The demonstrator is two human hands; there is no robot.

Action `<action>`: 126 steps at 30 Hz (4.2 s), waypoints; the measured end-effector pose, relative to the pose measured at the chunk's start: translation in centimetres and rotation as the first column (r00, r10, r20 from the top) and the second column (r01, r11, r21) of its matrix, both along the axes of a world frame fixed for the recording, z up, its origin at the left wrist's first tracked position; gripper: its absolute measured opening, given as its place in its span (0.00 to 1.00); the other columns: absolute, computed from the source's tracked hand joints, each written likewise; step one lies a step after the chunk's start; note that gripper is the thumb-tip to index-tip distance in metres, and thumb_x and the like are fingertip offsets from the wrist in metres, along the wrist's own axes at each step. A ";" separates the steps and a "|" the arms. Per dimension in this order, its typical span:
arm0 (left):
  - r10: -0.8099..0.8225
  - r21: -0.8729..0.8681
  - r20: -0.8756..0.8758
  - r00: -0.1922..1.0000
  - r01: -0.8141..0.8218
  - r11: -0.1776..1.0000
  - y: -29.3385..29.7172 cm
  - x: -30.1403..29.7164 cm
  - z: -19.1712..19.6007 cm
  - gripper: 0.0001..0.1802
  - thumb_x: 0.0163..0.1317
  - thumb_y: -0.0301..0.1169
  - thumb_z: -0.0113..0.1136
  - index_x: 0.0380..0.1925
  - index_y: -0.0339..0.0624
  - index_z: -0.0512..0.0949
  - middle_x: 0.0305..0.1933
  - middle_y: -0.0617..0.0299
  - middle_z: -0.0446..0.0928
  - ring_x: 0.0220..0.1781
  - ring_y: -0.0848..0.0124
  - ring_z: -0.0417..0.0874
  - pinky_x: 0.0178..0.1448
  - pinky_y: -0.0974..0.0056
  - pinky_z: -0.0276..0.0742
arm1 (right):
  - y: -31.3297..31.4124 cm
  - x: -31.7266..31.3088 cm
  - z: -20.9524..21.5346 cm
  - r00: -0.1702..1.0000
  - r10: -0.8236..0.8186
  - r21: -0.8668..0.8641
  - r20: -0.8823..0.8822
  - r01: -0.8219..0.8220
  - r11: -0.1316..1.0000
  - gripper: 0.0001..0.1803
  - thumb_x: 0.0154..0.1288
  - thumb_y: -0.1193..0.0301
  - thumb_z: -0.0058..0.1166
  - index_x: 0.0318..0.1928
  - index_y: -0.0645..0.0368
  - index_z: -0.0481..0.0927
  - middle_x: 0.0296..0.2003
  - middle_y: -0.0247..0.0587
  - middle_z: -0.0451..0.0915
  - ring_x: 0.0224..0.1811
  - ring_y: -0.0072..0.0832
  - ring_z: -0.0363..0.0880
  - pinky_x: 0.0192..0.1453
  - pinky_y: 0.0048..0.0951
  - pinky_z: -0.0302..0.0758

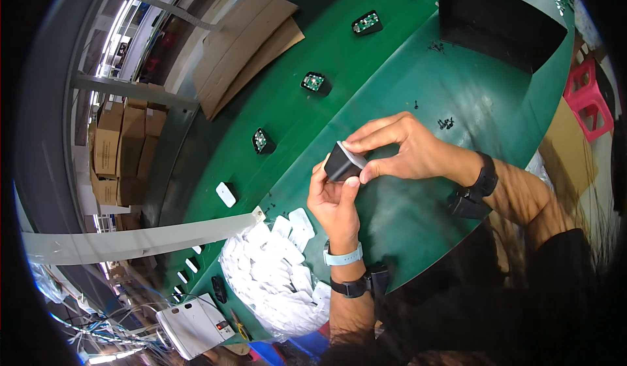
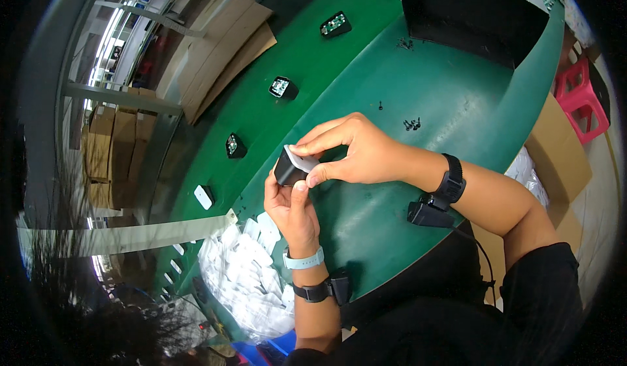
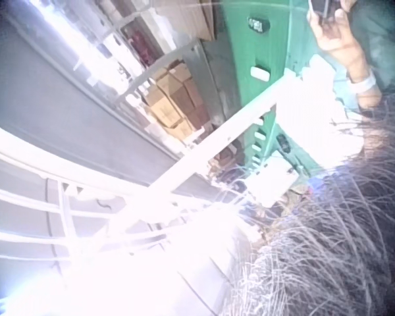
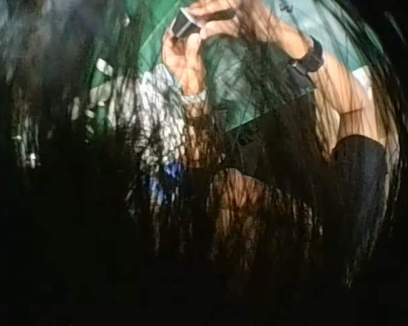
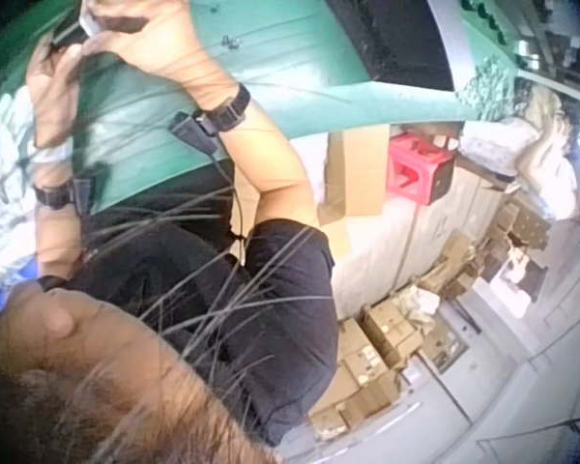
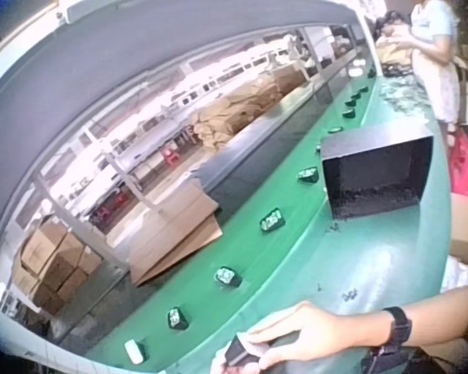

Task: The person repeatedly picks up small white plastic cases and green circuit boards from a green workbench. They insert the circuit boards into the cases, close the lids, and place the assembled units on the table. The process is repeated for multiple units throughout the clip.

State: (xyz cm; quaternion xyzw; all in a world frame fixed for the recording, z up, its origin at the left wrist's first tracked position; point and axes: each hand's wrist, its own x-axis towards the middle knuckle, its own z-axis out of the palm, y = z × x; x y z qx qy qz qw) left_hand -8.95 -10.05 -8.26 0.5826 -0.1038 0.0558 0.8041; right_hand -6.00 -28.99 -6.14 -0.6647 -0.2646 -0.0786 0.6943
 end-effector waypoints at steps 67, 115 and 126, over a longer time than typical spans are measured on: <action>0.357 0.715 0.079 0.931 -0.302 0.630 7.1 -6.0 4.8 0.18 0.55 0.10 0.57 0.46 0.34 0.75 0.41 0.62 0.76 0.46 0.76 0.80 0.53 0.69 0.78 | -4.1 2.1 1.8 0.993 0.013 -0.218 -0.118 -0.038 0.975 0.04 0.64 0.75 0.59 0.34 0.64 0.82 0.31 0.32 0.83 0.34 0.19 0.78 0.42 0.27 0.76; -0.016 -0.055 -0.415 0.910 -0.007 0.998 -1.9 0.5 1.8 0.10 0.72 0.32 0.60 0.39 0.33 0.80 0.33 0.59 0.81 0.28 0.76 0.76 0.30 0.71 0.71 | -1.8 0.5 1.3 0.984 0.068 -0.406 0.164 0.004 0.914 0.11 0.56 0.79 0.60 0.39 0.63 0.75 0.33 0.40 0.75 0.38 0.34 0.78 0.39 0.33 0.78; -0.066 -0.033 -0.325 0.943 0.058 0.998 -2.4 0.2 1.4 0.07 0.67 0.22 0.59 0.43 0.33 0.77 0.39 0.55 0.83 0.35 0.73 0.80 0.39 0.69 0.76 | -2.2 0.5 1.7 0.961 0.125 -0.125 -0.248 -0.160 0.979 0.17 0.57 0.83 0.58 0.47 0.65 0.72 0.40 0.40 0.76 0.41 0.22 0.78 0.37 0.22 0.79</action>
